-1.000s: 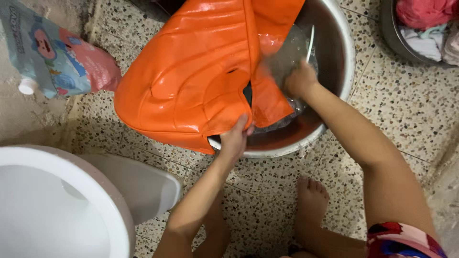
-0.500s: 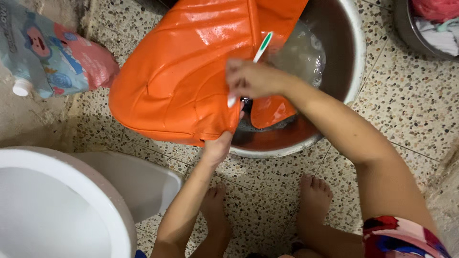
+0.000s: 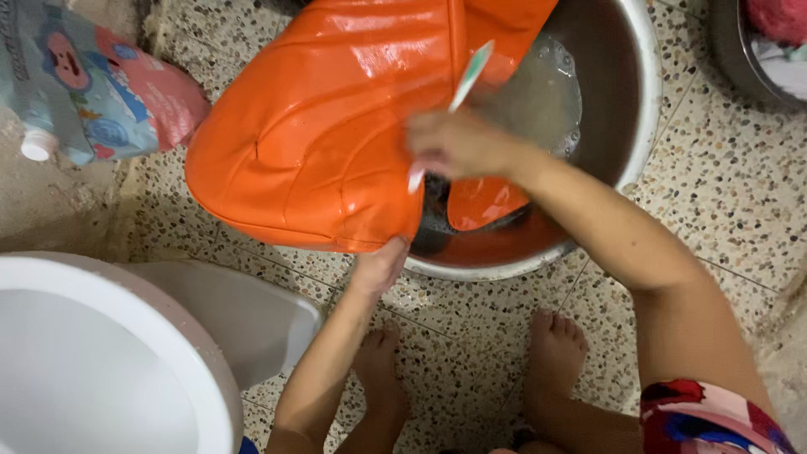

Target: The person scrubs an orange bag with a toothbrush in a metal basin filled with soapy water. The person holds the bag with one hand and scrubs the surface with the other, repeatedly dipping the brush into the water.

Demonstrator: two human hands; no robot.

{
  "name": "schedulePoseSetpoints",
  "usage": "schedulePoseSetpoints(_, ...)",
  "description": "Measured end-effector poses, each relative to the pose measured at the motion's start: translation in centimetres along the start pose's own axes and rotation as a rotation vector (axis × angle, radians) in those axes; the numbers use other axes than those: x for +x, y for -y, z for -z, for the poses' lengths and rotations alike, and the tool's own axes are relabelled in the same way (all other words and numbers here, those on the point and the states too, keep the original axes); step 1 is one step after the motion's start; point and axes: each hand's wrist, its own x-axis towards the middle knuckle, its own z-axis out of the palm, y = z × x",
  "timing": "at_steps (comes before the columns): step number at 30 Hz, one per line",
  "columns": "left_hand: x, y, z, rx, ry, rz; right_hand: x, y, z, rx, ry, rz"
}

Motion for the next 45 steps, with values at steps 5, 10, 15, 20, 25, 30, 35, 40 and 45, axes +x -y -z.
schedulePoseSetpoints(5,-0.4,-0.3,-0.4,-0.027,0.062,0.004,-0.2,2.1,-0.8,-0.044,0.093,0.016)
schedulePoseSetpoints(10,0.1,-1.1,-1.7,-0.004,0.056,0.014,0.0,2.3,-0.6,-0.022,0.072,-0.055)
schedulePoseSetpoints(15,0.5,-1.4,-2.3,-0.024,0.050,-0.004,-0.3,2.5,-0.4,0.009,-0.059,0.002)
schedulePoseSetpoints(20,0.0,-1.3,-1.5,-0.187,-0.115,0.135,-0.1,1.1,-0.3,0.093,-0.111,0.049)
schedulePoseSetpoints(25,-0.4,3.0,3.9,-0.376,0.130,0.136,-0.6,2.1,-1.9,-0.017,-0.121,0.161)
schedulePoseSetpoints(30,-0.6,2.8,4.2,-0.308,0.021,0.186,-1.9,1.6,-2.3,0.087,-0.149,0.029)
schedulePoseSetpoints(35,-0.8,-0.5,-2.1,-0.268,-0.133,0.090,-5.5,-5.4,-2.8,-0.200,-0.228,-0.302)
schedulePoseSetpoints(40,-0.8,-0.2,-2.0,-0.419,-0.270,-0.081,-12.8,-14.2,-1.0,-0.758,0.665,-0.982)
schedulePoseSetpoints(45,-1.0,0.5,-1.2,-0.179,-0.211,-0.186,-14.2,-14.4,-2.8,-0.181,0.471,-1.267)
